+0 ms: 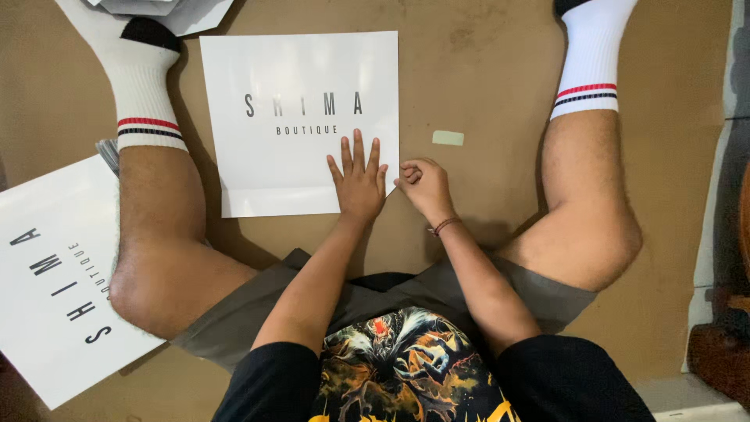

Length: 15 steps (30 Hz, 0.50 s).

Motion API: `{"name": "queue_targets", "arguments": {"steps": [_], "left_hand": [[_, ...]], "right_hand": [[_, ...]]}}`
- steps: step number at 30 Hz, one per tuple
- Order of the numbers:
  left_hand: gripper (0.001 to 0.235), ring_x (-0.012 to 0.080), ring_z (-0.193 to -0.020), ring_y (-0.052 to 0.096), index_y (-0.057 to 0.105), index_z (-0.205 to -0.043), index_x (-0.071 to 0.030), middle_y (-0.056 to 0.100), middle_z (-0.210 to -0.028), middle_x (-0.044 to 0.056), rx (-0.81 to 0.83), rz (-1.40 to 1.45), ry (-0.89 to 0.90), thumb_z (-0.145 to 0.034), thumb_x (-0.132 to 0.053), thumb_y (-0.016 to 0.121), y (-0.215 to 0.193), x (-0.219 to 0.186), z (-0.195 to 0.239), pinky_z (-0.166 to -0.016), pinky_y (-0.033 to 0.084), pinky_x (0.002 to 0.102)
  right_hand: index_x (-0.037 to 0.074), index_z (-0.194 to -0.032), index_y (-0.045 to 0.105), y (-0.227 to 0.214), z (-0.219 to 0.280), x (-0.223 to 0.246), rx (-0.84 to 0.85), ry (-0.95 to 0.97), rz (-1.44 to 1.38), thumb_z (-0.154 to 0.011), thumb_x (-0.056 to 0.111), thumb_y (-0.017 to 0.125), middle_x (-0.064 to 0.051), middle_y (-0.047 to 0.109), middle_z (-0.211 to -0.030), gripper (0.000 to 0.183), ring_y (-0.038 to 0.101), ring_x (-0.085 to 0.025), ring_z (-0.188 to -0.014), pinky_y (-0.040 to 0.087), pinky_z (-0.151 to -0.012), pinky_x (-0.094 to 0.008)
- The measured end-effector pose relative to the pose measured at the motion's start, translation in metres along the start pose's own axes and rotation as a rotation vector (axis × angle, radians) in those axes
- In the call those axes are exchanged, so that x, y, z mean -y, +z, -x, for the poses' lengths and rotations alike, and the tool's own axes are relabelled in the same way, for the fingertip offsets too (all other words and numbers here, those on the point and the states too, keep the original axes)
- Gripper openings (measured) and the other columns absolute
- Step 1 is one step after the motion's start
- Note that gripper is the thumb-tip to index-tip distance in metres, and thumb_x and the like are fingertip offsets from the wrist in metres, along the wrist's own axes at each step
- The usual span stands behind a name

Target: The person sits on the floor and repeatedly folds white papers printed with 'SHIMA BOUTIQUE' into smaller rectangles. They use a small piece of tape to secure the folded edges, then place the finished items into a growing stack.

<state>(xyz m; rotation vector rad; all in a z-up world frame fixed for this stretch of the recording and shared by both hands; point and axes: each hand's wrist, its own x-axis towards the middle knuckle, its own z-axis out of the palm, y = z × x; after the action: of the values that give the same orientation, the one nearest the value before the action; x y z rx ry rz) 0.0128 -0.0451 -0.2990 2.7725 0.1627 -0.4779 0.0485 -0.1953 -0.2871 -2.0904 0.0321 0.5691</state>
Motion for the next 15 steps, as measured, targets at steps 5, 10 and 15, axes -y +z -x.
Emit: {"name": "queue_targets", "arguments": {"steps": [5,10,15], "left_hand": [[0.055,0.0326,-0.148,-0.013,0.010,-0.156,-0.028,-0.011,-0.162,0.008,0.096,0.046,-0.068,-0.105,-0.048,0.016,-0.007,-0.002,-0.002,-0.113,-0.012,0.062],[0.083,0.0354,-0.148,-0.014,0.013,-0.156,-0.024,-0.013,-0.162,0.010,0.121,0.154,-0.011,-0.091,-0.069,0.038,-0.027,0.001,0.005,-0.113,-0.012,0.063],[0.087,0.0355,-0.148,-0.015,0.014,-0.156,-0.023,-0.013,-0.162,0.012,0.154,0.154,-0.027,-0.088,-0.070,0.042,-0.040,-0.006,0.000,-0.112,-0.014,0.063]], "right_hand": [[-0.001,-0.104,0.068,-0.040,-0.011,0.041,-0.051,-0.160,0.376,-0.092,0.005,0.057,-0.023,0.063,-0.098,0.018,0.062,-0.041,-0.099,0.048,-0.090,-0.049],[0.005,-0.114,0.065,-0.082,-0.046,-0.005,-0.024,-0.075,0.550,-0.088,0.007,0.064,-0.014,0.062,-0.105,0.027,0.058,-0.032,-0.105,0.038,-0.098,-0.046],[0.002,-0.102,0.072,-0.062,-0.050,0.048,0.077,-0.225,0.360,-0.088,0.010,0.067,-0.018,0.066,-0.103,0.017,0.062,-0.038,-0.102,0.049,-0.092,-0.046]]}}
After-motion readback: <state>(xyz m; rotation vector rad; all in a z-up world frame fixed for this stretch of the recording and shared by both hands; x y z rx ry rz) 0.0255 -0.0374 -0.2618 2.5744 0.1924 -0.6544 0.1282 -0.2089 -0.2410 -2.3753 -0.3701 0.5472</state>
